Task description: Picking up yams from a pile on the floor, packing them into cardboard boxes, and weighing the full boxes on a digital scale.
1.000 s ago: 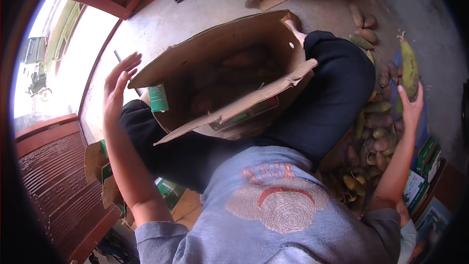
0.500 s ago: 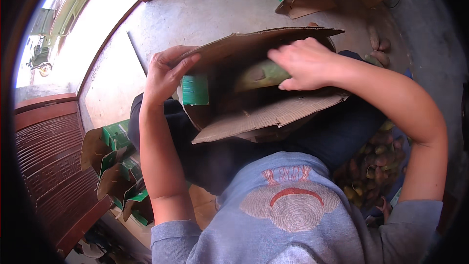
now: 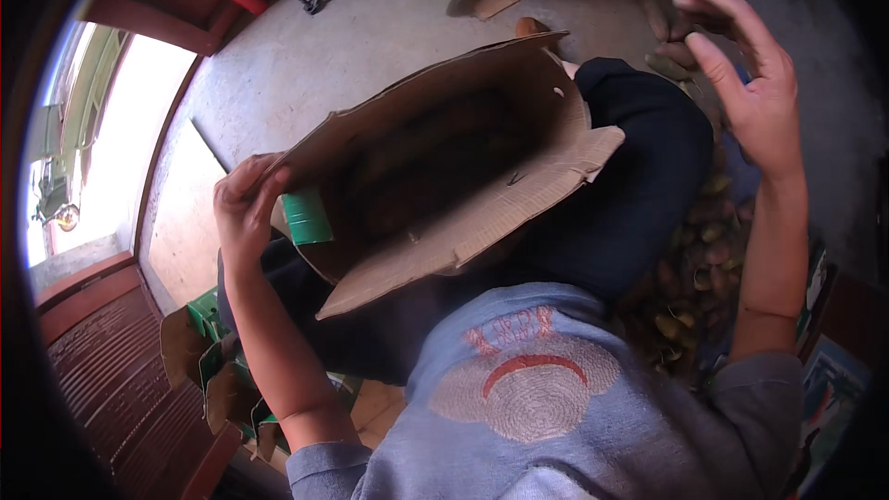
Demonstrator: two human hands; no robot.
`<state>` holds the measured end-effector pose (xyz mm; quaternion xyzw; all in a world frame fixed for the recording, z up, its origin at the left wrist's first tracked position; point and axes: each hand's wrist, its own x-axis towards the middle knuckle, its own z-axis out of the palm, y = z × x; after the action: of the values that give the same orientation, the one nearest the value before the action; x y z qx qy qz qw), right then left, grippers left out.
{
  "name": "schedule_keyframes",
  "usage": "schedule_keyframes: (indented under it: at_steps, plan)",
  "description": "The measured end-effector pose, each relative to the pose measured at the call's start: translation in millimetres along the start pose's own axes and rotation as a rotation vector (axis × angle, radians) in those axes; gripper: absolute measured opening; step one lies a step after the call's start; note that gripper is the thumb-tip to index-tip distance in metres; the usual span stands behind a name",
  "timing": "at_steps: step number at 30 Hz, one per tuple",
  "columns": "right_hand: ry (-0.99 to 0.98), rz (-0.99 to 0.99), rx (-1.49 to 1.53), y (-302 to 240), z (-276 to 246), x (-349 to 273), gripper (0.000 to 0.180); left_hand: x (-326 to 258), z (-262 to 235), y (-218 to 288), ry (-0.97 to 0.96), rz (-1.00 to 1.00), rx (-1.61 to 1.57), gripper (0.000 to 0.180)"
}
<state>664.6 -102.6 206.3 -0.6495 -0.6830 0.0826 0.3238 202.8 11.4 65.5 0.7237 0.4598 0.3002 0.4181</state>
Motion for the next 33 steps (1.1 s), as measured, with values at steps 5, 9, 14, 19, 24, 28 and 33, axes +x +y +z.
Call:
schedule_keyframes:
  at_steps: [5, 9, 14, 19, 24, 28, 33]
  plan:
    - [0.342, 0.613, 0.029, 219, -64, -164, 0.027, -11, -10, -22, 0.026, 0.082, -0.079, 0.049]
    - [0.294, 0.987, -0.095, 334, -27, -355, 0.024, -3, -10, -13, 0.042, -0.035, -0.172, 0.079]
    - [0.124, 1.383, -0.169, 371, 58, -451, 0.035, -28, -47, 5, 0.291, -0.236, 0.159, 0.071]
    - [0.187, 1.692, -0.048, 455, 103, -529, 0.058, -51, -99, -65, 0.385, -0.413, 0.336, 0.06]
    - [0.239, 1.718, -0.116, 516, 117, -504, 0.068, -87, -92, -79, 0.498, -0.467, 0.65, 0.051]
    - [0.25, 1.735, -0.102, 554, 124, -475, 0.076, -106, -105, -92, 0.728, -0.476, 0.47, 0.045]
    - [0.279, 1.645, -0.002, 595, 137, -478, 0.073, -103, -121, -100, 0.787, -0.532, 0.474, 0.041]
